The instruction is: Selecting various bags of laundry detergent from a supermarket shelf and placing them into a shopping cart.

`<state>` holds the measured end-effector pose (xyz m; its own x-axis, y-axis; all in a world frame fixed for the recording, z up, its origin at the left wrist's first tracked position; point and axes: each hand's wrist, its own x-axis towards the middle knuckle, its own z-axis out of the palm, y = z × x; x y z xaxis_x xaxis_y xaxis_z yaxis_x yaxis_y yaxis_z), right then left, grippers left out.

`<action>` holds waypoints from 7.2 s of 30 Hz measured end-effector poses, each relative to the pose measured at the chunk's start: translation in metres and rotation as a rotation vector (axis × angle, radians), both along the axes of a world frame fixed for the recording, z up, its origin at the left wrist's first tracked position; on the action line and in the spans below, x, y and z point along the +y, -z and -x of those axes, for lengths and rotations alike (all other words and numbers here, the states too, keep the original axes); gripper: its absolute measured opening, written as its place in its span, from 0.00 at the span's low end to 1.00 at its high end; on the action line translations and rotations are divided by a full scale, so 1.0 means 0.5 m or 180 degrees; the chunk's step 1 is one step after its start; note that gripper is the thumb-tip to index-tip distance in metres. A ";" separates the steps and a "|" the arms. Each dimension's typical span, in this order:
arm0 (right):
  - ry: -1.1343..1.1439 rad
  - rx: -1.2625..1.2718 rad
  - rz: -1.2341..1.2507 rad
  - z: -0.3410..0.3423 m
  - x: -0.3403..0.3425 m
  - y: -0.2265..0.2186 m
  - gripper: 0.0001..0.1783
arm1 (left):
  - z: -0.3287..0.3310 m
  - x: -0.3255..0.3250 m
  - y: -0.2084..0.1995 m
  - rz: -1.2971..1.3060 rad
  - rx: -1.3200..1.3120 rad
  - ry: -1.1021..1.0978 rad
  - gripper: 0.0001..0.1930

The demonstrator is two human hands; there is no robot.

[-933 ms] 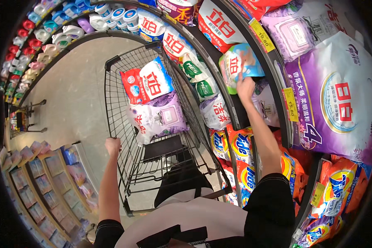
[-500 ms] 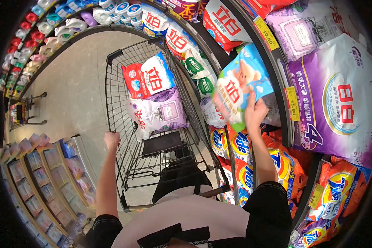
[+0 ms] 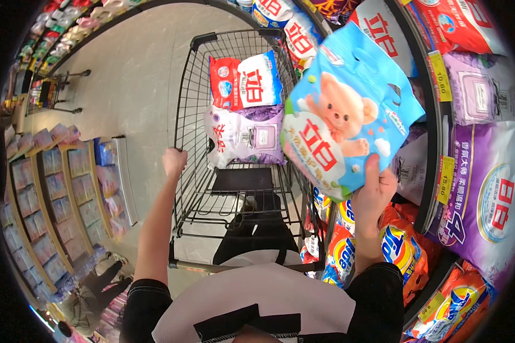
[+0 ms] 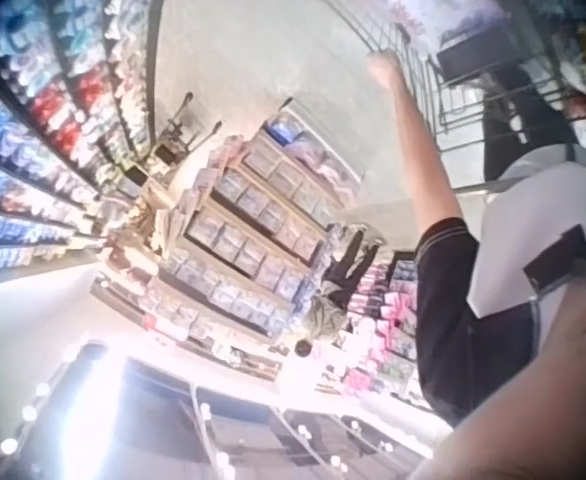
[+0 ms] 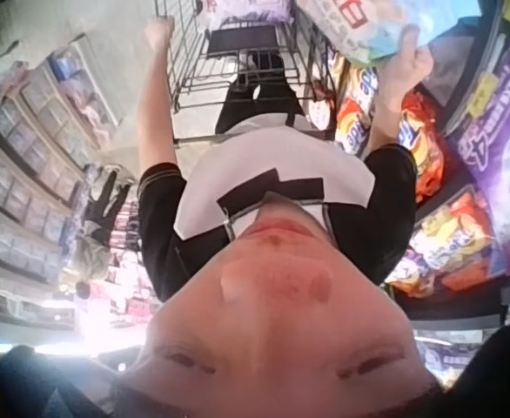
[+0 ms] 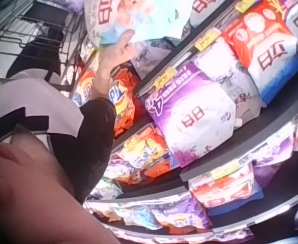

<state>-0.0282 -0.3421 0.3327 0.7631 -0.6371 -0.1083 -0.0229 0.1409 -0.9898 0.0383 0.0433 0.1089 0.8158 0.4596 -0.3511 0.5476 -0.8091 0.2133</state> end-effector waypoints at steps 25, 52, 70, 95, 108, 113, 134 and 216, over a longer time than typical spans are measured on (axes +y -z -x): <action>-0.1552 0.2458 0.2572 -0.142 0.134 0.660 0.21 | 0.003 -0.043 -0.074 0.0015 0.0297 -0.0292 0.13; -0.1942 0.2425 -0.1247 -0.005 0.210 0.603 0.22 | 0.021 -0.042 -0.083 0.0030 0.0331 -0.0259 0.14; -0.0565 0.1560 -0.2696 -0.334 0.376 0.465 0.22 | 0.038 -0.039 -0.070 -0.0007 0.0329 -0.0298 0.14; -0.2108 0.1205 0.1946 -0.282 0.398 0.761 0.10 | 0.049 -0.039 -0.074 0.0192 0.0249 -0.0419 0.14; -0.2995 0.2222 0.1438 -0.245 0.220 0.822 0.27 | 0.055 -0.044 -0.071 0.0216 0.0199 -0.0277 0.15; -0.2345 0.0835 0.2443 -0.118 0.215 0.570 0.21 | 0.066 -0.029 -0.078 0.0177 0.0166 -0.0259 0.16; -0.1556 0.2673 0.2804 0.262 0.063 0.422 0.25 | 0.204 0.007 -0.020 -0.0010 0.0019 0.0219 0.16; -0.1192 0.2727 0.2683 1.040 0.218 0.437 0.13 | 0.924 0.175 0.022 0.1618 -0.0001 -0.0026 0.10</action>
<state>-0.5481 -0.2329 0.1140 0.7977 -0.5093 -0.3229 -0.6030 -0.6804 -0.4165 -0.4236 0.1308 0.0978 0.8131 0.2370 -0.5317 0.5532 -0.5987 0.5792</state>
